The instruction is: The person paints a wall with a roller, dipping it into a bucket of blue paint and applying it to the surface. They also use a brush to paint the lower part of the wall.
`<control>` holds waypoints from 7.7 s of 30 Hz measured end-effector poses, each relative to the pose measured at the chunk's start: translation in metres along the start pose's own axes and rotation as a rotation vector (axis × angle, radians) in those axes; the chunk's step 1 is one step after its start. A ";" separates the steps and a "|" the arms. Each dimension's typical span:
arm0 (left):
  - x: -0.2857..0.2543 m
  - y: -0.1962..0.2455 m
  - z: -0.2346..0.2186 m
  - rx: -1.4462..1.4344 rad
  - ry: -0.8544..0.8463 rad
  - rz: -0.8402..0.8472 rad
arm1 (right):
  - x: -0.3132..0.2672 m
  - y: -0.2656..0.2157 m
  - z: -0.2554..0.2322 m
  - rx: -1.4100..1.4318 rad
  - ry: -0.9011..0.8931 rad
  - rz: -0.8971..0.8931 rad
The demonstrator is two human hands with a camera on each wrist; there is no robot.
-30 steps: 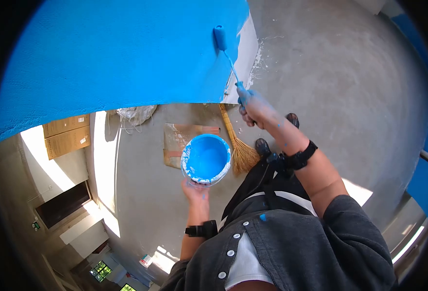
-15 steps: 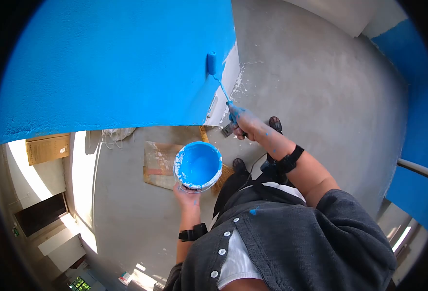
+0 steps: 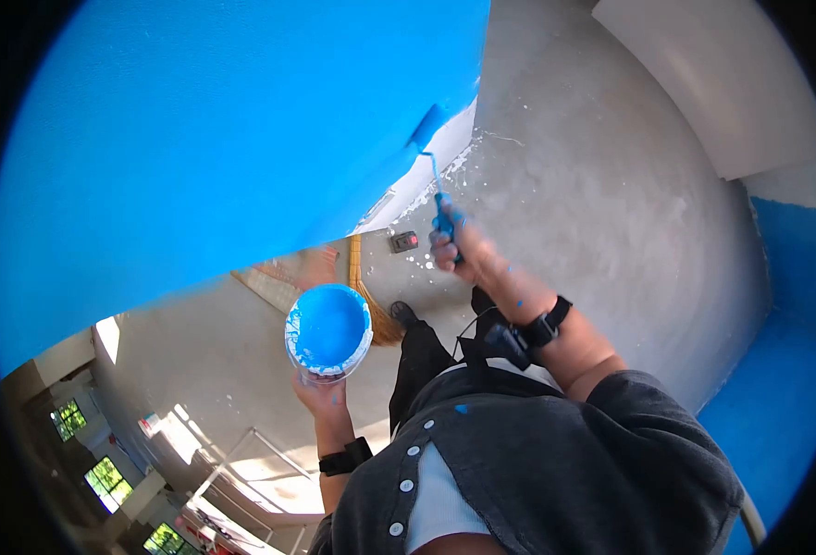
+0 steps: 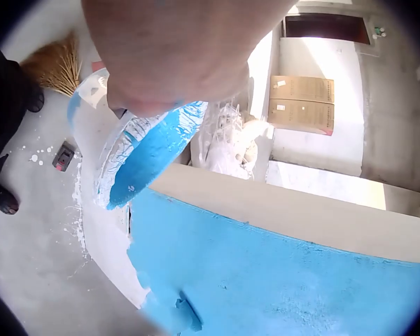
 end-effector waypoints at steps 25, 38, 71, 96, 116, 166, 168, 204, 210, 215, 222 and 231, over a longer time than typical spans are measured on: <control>0.035 -0.091 -0.057 -0.847 0.672 0.008 | 0.181 -0.044 0.024 -0.368 0.042 0.420; 0.030 -0.171 -0.075 -0.929 1.181 0.214 | 0.339 -0.071 0.060 -2.020 -0.028 0.093; 0.035 -0.359 0.000 -1.207 1.472 0.050 | 0.601 0.067 0.022 -3.087 -0.627 -0.287; 0.037 -0.377 -0.006 -1.256 1.366 0.040 | 0.574 0.054 0.053 -3.215 -0.670 -0.323; 0.037 -0.353 -0.001 -1.287 1.387 0.038 | 0.581 0.149 0.064 -3.200 -1.049 -0.056; 0.049 -0.343 0.016 -1.758 1.280 -0.081 | 0.386 0.081 0.130 -2.951 -0.007 0.308; 0.049 -0.341 0.014 -1.749 1.239 -0.056 | 0.368 0.084 0.115 -2.797 0.021 0.440; 0.039 -0.367 -0.034 -1.184 1.044 -0.019 | 0.181 -0.153 -0.164 -2.420 -0.050 0.923; 0.037 -0.339 -0.024 -1.158 1.027 -0.005 | 0.152 -0.186 -0.149 -2.209 0.126 1.087; 0.039 -0.340 -0.032 -1.089 0.952 0.021 | 0.051 -0.203 -0.147 -1.994 0.284 1.293; 0.043 -0.372 -0.077 -0.929 0.957 0.078 | 0.058 -0.170 -0.276 -1.976 0.295 1.166; 0.022 -0.389 -0.186 -0.781 1.157 0.117 | 0.095 0.032 -0.432 -1.716 -0.297 1.255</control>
Point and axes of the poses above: each hand's wrist, its own x-axis towards the middle knuckle, its own z-axis out of the palm, y = z × x, the point moved 9 cm from there along x, towards the middle knuckle, and after that the axes turned 15 degrees about x, right-handed, at the moved point
